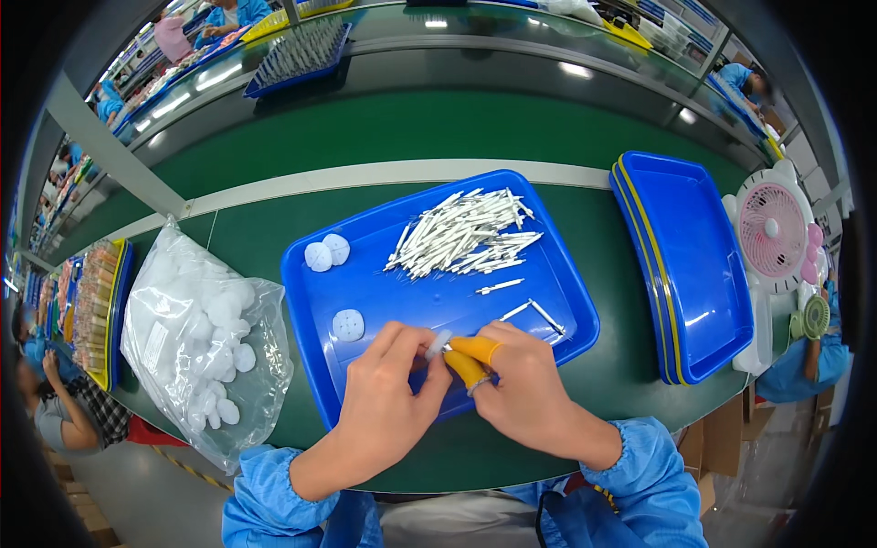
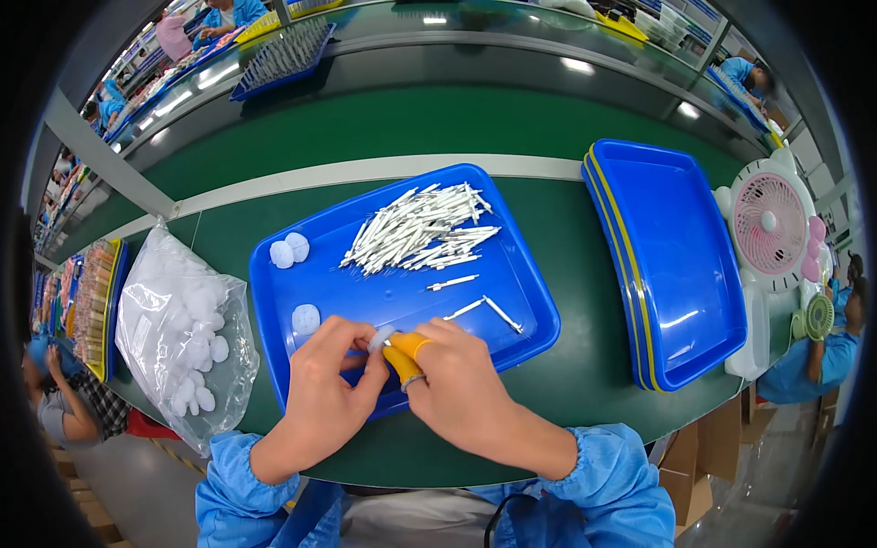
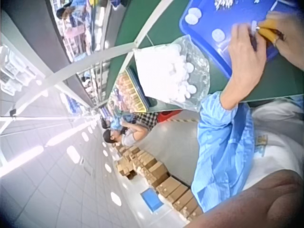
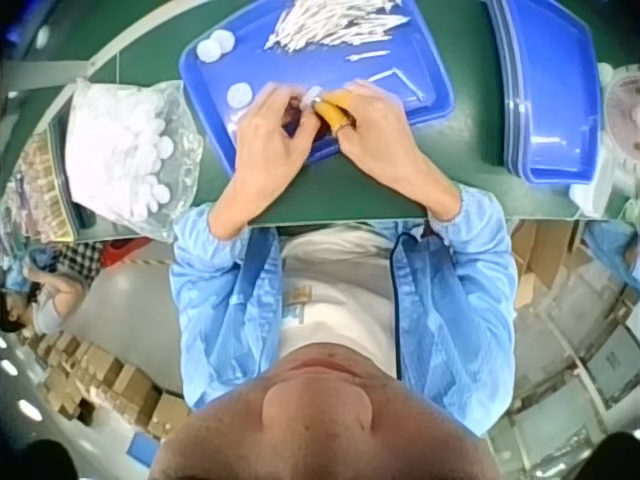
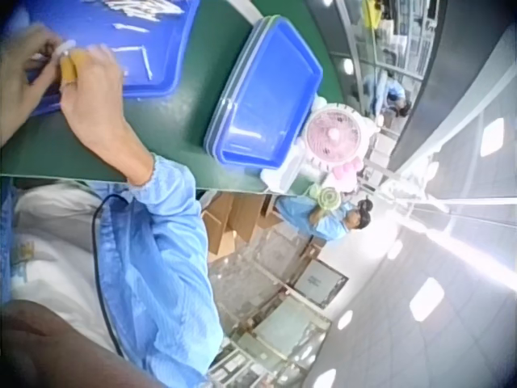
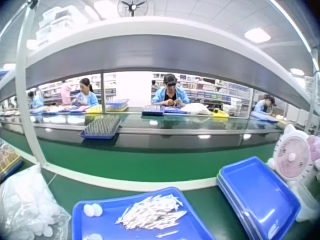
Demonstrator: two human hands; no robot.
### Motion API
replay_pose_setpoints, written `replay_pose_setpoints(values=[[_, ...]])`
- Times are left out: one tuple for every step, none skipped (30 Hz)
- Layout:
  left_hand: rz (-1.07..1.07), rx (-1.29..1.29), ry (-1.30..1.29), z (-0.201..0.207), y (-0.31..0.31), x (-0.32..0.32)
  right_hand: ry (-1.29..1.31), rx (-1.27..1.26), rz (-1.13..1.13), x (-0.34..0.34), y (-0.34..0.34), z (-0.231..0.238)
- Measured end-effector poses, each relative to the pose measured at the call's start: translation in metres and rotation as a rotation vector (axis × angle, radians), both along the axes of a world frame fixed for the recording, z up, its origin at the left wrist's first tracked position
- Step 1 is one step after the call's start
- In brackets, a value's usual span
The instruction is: The person inserts white sticks into small white plastic caps at a factory assembly line. They repeatedly pick up a cap and a stick, insert the stick into the cap, and place the assembled unit into a blue tray. The person also refills the cap supply from a plastic bag during the process.
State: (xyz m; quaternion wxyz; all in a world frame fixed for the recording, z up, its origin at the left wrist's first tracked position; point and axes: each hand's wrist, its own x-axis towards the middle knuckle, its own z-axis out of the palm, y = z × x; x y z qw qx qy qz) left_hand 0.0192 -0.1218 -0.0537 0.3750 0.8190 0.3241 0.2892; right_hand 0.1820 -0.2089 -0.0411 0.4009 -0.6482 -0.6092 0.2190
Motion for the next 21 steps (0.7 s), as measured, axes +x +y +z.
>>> replay_pose_setpoints(values=[[0.011,-0.005,-0.007,0.001,0.002,0.002,0.003,-0.038,0.011,0.006,0.002,0.005],[0.029,-0.008,-0.012,0.001,0.004,0.002,-0.106,-0.006,-0.018,0.015,0.001,0.007],[0.052,-0.022,-0.031,0.002,0.007,0.001,-0.211,0.031,-0.041,0.028,0.0,0.008],[0.078,-0.035,-0.05,0.003,0.011,0.0,-0.316,0.068,-0.064,0.041,-0.003,0.009],[0.1,-0.047,-0.07,0.004,0.014,-0.001,-0.437,0.055,-0.069,0.053,-0.008,0.012],[0.107,-0.074,-0.057,0.007,0.014,-0.001,-0.427,0.013,-0.062,0.059,-0.008,0.012],[0.096,-0.073,-0.05,0.006,0.014,-0.001,-0.419,-0.029,-0.054,0.063,-0.008,0.011],[0.085,-0.056,-0.039,0.009,0.017,-0.001,-0.459,-0.031,-0.038,0.065,-0.004,0.008],[0.077,-0.04,-0.028,0.01,0.018,-0.002,-0.499,-0.032,-0.02,0.065,-0.001,0.003],[0.051,-0.037,-0.03,0.007,0.018,-0.004,-0.541,-0.033,-0.001,0.065,0.001,-0.001],[0.048,-0.051,-0.023,0.006,0.019,-0.006,-0.527,-0.031,0.011,0.063,0.004,-0.001],[0.037,-0.075,-0.019,0.005,0.019,-0.006,-0.511,-0.03,0.026,0.064,0.004,0.0],[0.028,-0.101,-0.016,0.006,0.02,-0.007,-0.496,-0.03,0.044,0.061,0.007,0.003],[0.015,-0.148,-0.014,0.011,0.02,-0.003,-0.449,-0.018,0.025,0.057,0.005,0.009],[0.014,-0.206,-0.01,0.014,0.018,-0.003,-0.398,-0.014,0.021,0.053,0.004,0.014],[-0.005,-0.221,-0.019,0.014,0.019,-0.005,-0.346,-0.012,0.017,0.049,0.003,0.019],[-0.015,-0.244,-0.028,0.015,0.019,-0.006,-0.261,-0.01,0.025,0.043,-0.001,0.023],[-0.026,-0.277,-0.036,0.013,0.019,-0.006,-0.174,-0.019,0.033,0.037,-0.004,0.025],[-0.037,-0.308,-0.044,0.012,0.019,-0.007,-0.087,-0.027,0.042,0.031,-0.005,0.026],[-0.052,-0.315,-0.042,0.013,0.018,-0.006,-0.109,0.039,0.034,0.025,-0.005,0.024],[-0.06,-0.312,-0.058,0.013,0.018,-0.006,-0.121,0.041,0.07,0.024,-0.005,0.022]])
